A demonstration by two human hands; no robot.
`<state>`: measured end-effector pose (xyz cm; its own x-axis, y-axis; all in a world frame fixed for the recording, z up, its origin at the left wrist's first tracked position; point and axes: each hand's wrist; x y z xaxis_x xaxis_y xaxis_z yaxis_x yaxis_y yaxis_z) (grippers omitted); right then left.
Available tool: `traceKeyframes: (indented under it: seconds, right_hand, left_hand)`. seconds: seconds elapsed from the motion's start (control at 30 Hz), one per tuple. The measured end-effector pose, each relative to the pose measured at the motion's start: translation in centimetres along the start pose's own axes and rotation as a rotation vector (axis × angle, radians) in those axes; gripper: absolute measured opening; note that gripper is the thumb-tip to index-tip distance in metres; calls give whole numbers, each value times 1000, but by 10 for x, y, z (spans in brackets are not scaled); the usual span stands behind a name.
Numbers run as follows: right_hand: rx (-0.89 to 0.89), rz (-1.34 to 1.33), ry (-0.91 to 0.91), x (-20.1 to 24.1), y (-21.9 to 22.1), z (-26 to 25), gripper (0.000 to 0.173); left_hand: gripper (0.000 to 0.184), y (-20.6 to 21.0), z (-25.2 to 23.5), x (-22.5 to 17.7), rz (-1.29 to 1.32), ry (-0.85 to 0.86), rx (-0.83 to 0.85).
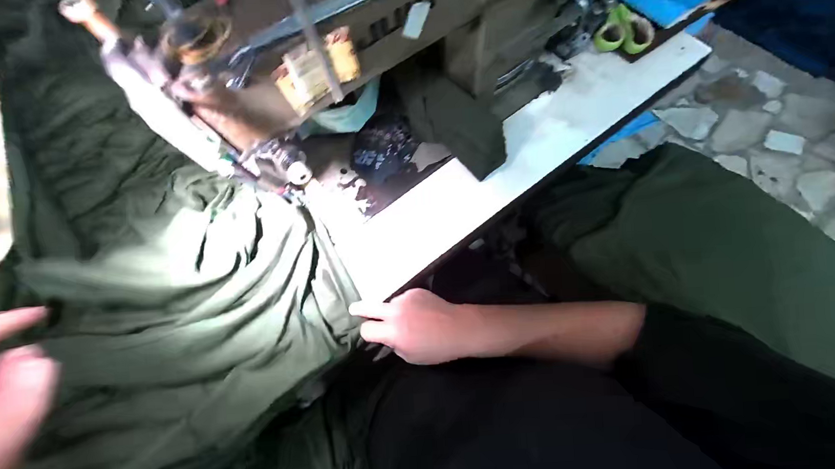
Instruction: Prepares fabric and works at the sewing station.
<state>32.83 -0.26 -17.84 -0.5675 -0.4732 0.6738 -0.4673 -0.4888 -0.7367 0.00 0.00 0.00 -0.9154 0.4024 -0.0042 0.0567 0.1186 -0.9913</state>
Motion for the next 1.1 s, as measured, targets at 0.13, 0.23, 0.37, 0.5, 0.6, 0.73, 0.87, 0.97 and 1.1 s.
traceKeyframes:
  seconds: [0.13, 0.23, 0.37, 0.5, 0.6, 0.73, 0.87, 0.97, 1.1]
  right_hand:
    - [-296, -207, 108, -33, -29, 32, 16]
    - [-770, -211, 250, -70, -67, 39, 15]
    - [-1040, -209, 609, -114, -120, 37, 27]
    - [-942, -278, 789, -127, -137, 25, 39]
    - [-878, -320, 818, -130, -135, 21, 39]
    - [-845, -376, 819, -130, -138, 23, 39]
    - [-824, -470, 748, -135, -142, 29, 31]
    - [-843, -513, 707, -142, -143, 35, 27]
    - [-854, -552, 701, -145, -143, 44, 23]
  left_hand:
    - [33, 79, -88, -107, 301, 351, -62]
    - [32, 131, -160, -155, 477, 447, -32]
    - [39, 155, -252, -198, 579, 269, -17]
    - [45, 166, -303, -220, 439, 48, -41]
    - [43, 177, -312, -217, 392, 9, -93]
    - [35, 182, -288, -210, 339, 205, -330]
    - [23, 189, -256, -216, 411, 625, -397]
    - [29, 193, -256, -218, 354, 892, -278]
    - [26, 188, -267, -214, 344, 972, -263]
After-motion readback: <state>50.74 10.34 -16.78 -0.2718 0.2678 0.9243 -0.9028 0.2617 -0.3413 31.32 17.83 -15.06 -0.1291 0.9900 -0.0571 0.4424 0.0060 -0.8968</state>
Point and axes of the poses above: each hand's wrist, its own z-axis away from the middle knuckle, its own y-axis out of the palm, x = y × z, and after that the axes turned 14 degrees about y, right-handed
